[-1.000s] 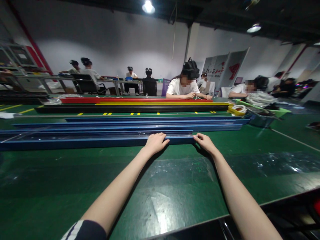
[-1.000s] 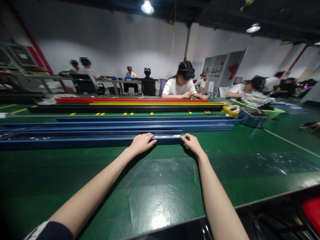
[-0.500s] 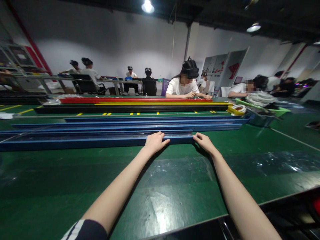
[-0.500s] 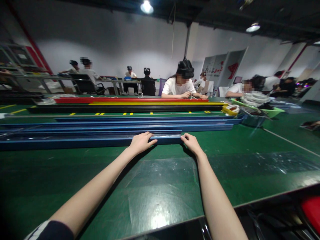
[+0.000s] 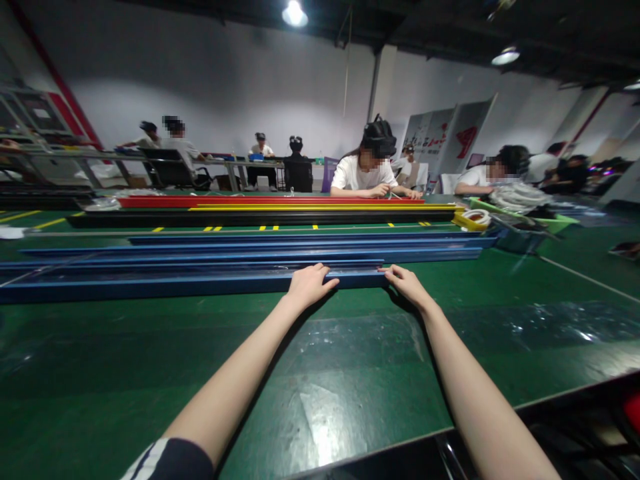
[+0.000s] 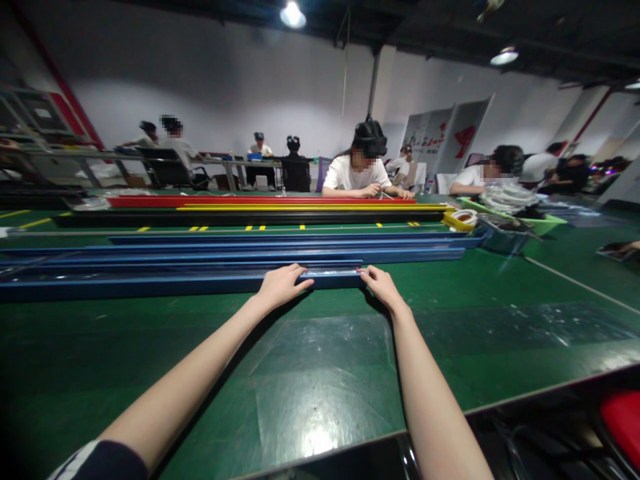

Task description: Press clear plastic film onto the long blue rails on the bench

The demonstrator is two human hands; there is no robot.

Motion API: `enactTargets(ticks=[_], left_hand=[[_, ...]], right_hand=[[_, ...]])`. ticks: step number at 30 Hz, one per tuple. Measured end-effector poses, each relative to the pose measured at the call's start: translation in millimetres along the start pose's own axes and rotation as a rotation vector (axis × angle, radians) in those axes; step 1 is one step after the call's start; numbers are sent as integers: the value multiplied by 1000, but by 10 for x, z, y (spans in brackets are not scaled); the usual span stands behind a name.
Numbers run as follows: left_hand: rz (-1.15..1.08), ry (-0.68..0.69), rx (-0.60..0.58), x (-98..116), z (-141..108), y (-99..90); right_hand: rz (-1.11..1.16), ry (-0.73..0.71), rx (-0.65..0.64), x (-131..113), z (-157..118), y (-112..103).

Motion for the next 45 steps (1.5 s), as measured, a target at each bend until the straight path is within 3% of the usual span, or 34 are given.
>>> enactTargets(ticks=[13,28,37,45], left_hand=[[-13,-36,-41,-29,32,30],[62,69,163,108,-90,-127],[91,36,203,58,-113,-157],[93,10,153,-115,-150,-241]], right_hand=[[-1,9,18,9,3,-16],[-264,-97,26,-155,-22,-67],[-575,-353,49,-595,-136,86],[-418,-399,23,-952,-241,289]])
Point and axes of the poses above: each hand's wrist, its own z-axis towards the middle knuckle, its own y-axis out of the palm, x = y × z, the point moved 10 cm from there along z, towards the middle knuckle, and after that the axes turned 11 degrees about x, right-handed, at the moved point
